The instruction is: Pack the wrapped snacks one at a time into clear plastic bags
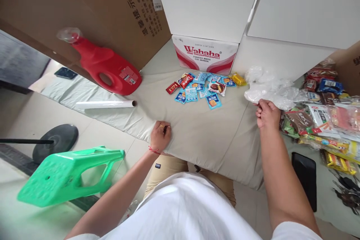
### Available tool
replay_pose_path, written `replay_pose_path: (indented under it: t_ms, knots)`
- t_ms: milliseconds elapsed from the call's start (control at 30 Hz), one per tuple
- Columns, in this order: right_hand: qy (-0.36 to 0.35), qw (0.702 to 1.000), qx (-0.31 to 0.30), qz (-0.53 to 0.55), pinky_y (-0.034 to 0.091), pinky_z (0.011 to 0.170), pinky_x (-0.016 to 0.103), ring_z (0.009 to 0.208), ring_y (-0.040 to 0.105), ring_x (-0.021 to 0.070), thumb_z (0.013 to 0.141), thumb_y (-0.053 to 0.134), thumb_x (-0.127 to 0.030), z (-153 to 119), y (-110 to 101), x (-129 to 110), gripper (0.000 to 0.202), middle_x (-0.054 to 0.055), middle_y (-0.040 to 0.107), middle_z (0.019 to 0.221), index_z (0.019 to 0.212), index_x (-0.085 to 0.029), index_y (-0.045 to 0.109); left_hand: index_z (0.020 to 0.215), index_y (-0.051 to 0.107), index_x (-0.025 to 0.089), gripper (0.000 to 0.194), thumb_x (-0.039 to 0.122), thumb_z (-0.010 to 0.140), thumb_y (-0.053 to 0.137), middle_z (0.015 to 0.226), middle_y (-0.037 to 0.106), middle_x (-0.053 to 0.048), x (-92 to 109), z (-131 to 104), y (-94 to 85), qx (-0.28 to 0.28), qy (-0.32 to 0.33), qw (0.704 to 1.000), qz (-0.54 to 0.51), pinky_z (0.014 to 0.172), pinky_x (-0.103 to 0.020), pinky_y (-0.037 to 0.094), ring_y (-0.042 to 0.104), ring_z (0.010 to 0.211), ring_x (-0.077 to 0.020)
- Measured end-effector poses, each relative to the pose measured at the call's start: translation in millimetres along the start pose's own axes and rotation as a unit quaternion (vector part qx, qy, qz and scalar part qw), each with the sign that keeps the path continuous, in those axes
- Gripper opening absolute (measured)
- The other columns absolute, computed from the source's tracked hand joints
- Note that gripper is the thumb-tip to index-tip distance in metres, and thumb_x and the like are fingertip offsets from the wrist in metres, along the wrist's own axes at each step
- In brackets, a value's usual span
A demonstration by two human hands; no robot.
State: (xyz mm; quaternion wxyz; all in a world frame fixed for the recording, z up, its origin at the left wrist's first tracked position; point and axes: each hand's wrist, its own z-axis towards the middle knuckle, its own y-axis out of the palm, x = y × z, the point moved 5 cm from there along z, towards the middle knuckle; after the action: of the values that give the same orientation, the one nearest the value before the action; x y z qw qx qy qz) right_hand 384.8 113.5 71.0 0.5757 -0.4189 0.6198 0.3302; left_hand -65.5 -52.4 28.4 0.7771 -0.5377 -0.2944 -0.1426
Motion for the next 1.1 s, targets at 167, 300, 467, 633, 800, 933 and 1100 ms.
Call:
replay_pose_path:
  t_ms: [167, 300, 467, 633, 800, 933, 1100]
  knots:
    - [0.015, 0.990, -0.004, 0.140, 0.028, 0.042, 0.018, 0.049, 0.038, 0.0051, 0.061, 0.087, -0.041, -85.0, 16.6, 30.2, 0.040, -0.005, 0.058, 0.070, 0.082, -0.021, 0.059, 0.092, 0.064, 0.021, 0.015, 0.032, 0.091, 0.055, 0.085, 0.065, -0.003, 39.2, -16.0, 14.4, -0.053, -0.071, 0.983, -0.158, 0.069, -0.031, 0.051, 0.060, 0.069, -0.0156]
    - [0.025, 0.993, -0.051, 0.099, 0.031, 0.045, 0.020, 0.051, 0.040, 0.0069, 0.073, 0.083, -0.045, -154.0, 42.4, 55.2, 0.032, -0.006, 0.055, 0.066, 0.085, -0.022, 0.065, 0.116, 0.061, 0.022, 0.041, 0.045, 0.084, 0.072, 0.114, 0.067, -0.009, 106.7, -34.3, 59.1, -0.226, -0.112, 0.898, -0.361, 0.061, -0.025, 0.050, 0.065, 0.083, -0.0156]
    - [0.037, 0.977, -0.201, 0.060, 0.035, 0.050, 0.023, 0.055, 0.043, 0.0098, 0.078, 0.080, -0.046, -189.7, 60.9, 70.2, 0.027, -0.005, 0.057, 0.066, 0.084, -0.023, 0.069, 0.125, 0.056, 0.020, 0.073, 0.055, 0.068, 0.085, 0.109, 0.068, -0.008, 143.4, -36.5, 99.9, -0.275, -0.224, 0.800, -0.484, 0.055, -0.023, 0.052, 0.065, 0.087, -0.0177]
    - [0.109, 0.961, -0.187, 0.170, 0.031, 0.047, 0.021, 0.054, 0.040, 0.0081, 0.072, 0.084, -0.043, -184.8, 52.5, 71.3, 0.030, -0.005, 0.054, 0.065, 0.076, -0.022, 0.063, 0.091, 0.060, 0.019, 0.052, 0.057, 0.067, 0.084, 0.085, 0.065, 0.001, 128.9, -33.2, 104.7, -0.228, -0.296, 0.755, -0.539, 0.055, -0.021, 0.046, 0.062, 0.067, -0.0095]
    - [0.141, 0.955, -0.164, 0.203, 0.032, 0.045, 0.019, 0.054, 0.043, 0.0069, 0.068, 0.084, -0.039, -181.6, 54.7, 68.0, 0.032, -0.005, 0.056, 0.068, 0.075, -0.022, 0.058, 0.088, 0.057, 0.019, 0.050, 0.051, 0.064, 0.088, 0.083, 0.061, 0.004, 126.8, -35.5, 97.8, -0.209, -0.301, 0.745, -0.557, 0.054, -0.020, 0.043, 0.062, 0.066, -0.0085]
    - [0.138, 0.961, -0.055, 0.233, 0.028, 0.040, 0.016, 0.052, 0.045, 0.0062, 0.063, 0.079, -0.031, -167.0, 35.5, 64.4, 0.034, -0.008, 0.051, 0.065, 0.075, -0.023, 0.048, 0.087, 0.055, 0.020, 0.048, 0.043, 0.061, 0.089, 0.079, 0.060, 0.004, 123.0, -36.8, 95.4, -0.221, -0.289, 0.764, -0.533, 0.055, -0.020, 0.043, 0.063, 0.068, -0.0102]
    - [0.088, 0.966, 0.042, 0.240, 0.025, 0.037, 0.016, 0.047, 0.041, 0.0038, 0.063, 0.075, -0.025, -143.2, -15.9, 54.8, 0.033, -0.009, 0.053, 0.066, 0.074, -0.022, 0.044, 0.086, 0.055, 0.019, 0.042, 0.047, 0.071, 0.082, 0.079, 0.060, 0.001, 130.3, -21.7, 102.3, -0.240, -0.305, 0.788, -0.478, 0.042, -0.019, 0.031, 0.060, 0.057, -0.0085]
